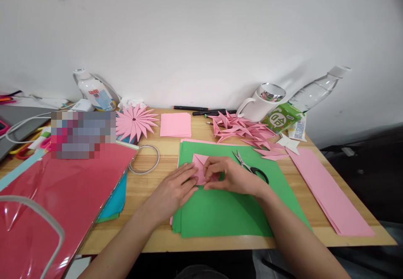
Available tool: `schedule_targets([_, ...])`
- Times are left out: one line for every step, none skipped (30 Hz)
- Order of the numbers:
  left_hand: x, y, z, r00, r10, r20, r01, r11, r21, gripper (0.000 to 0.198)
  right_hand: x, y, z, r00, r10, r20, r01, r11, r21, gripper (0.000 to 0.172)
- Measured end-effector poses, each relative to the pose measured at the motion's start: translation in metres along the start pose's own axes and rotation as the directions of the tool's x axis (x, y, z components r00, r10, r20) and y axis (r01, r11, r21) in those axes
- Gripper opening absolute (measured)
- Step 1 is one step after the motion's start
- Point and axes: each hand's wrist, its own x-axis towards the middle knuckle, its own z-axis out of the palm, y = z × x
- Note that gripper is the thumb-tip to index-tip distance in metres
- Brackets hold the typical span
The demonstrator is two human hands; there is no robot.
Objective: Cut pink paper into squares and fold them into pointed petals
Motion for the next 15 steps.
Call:
schedule_targets([0.000,0.000,0.000,1.000,0.001,0.002,-0.001,1.000,-0.004,0.022,0.001,0.001,0.000,1.000,0.015,-0.015,-0.014,1.000,0.012,0.015])
schedule_targets([0.000,0.000,0.000,1.000,0.003,0.002,-0.003,1.000,-0.005,0.022,0.001,0.003,0.000,0.999,0.031,-0.036,-0.030,0.999,0.013,0.015])
schedule_targets([0.000,0.000,-0.001,1.000,0.008,0.001,-0.008,1.000,-0.002,0.023,0.002,0.004,0.000,0.997,0.047,-0.060,-0.046,0.999,0.005,0.015])
schedule_targets([0.000,0.000,-0.001,1.000,0.014,-0.004,-0.014,1.000,0.003,0.023,0.002,0.006,0.000,0.995,0.060,-0.084,-0.061,0.998,-0.006,0.015])
schedule_targets([0.001,0.000,-0.001,1.000,0.019,-0.007,-0.019,1.000,0.010,0.024,0.003,0.008,0.000,0.992,0.072,-0.102,-0.074,0.997,-0.017,0.014])
schedule_targets([0.001,0.000,-0.002,1.000,0.026,-0.011,-0.026,1.000,0.017,0.025,0.003,0.009,0.001,0.990,0.083,-0.116,-0.086,0.996,-0.024,0.012])
schedule_targets([0.001,0.000,-0.002,0.999,0.029,-0.013,-0.029,0.999,0.023,0.026,0.004,0.011,0.001,0.988,0.094,-0.125,-0.098,0.995,-0.027,0.011])
schedule_targets([0.001,0.000,-0.002,1.000,0.025,-0.016,-0.024,0.999,0.030,0.028,0.004,0.012,0.001,0.986,0.106,-0.128,-0.110,0.994,-0.027,0.010])
schedule_targets([0.001,0.001,-0.003,1.000,0.013,-0.020,-0.013,0.999,0.035,0.029,0.004,0.013,0.001,0.985,0.117,-0.128,-0.122,0.992,-0.026,0.010])
schedule_targets([0.001,0.000,-0.003,1.000,0.002,-0.019,-0.001,0.999,0.040,0.031,0.004,0.014,0.001,0.983,0.128,-0.129,-0.133,0.991,-0.027,0.010])
schedule_targets([0.000,0.000,-0.002,1.000,-0.004,-0.013,0.004,0.999,0.046,0.032,0.004,0.015,0.001,0.982,0.138,-0.130,-0.143,0.989,-0.031,0.011])
schedule_targets([0.000,0.000,-0.002,1.000,-0.001,-0.001,0.001,0.999,0.052,0.033,0.005,0.015,0.001,0.980,0.146,-0.132,-0.152,0.988,-0.038,0.011])
schedule_targets([-0.001,0.000,-0.002,1.000,0.011,0.020,-0.012,0.998,0.057,0.032,0.005,0.016,0.002,0.979,0.153,-0.135,-0.160,0.986,-0.043,0.012])
schedule_targets([-0.002,-0.001,-0.001,0.999,0.028,0.044,-0.031,0.998,0.062,0.031,0.005,0.016,0.002,0.977,0.159,-0.139,-0.167,0.985,-0.046,0.013])
schedule_targets([-0.002,-0.001,-0.001,0.997,0.046,0.066,-0.050,0.996,0.068,0.030,0.006,0.017,0.002,0.976,0.163,-0.145,-0.171,0.984,-0.045,0.013])
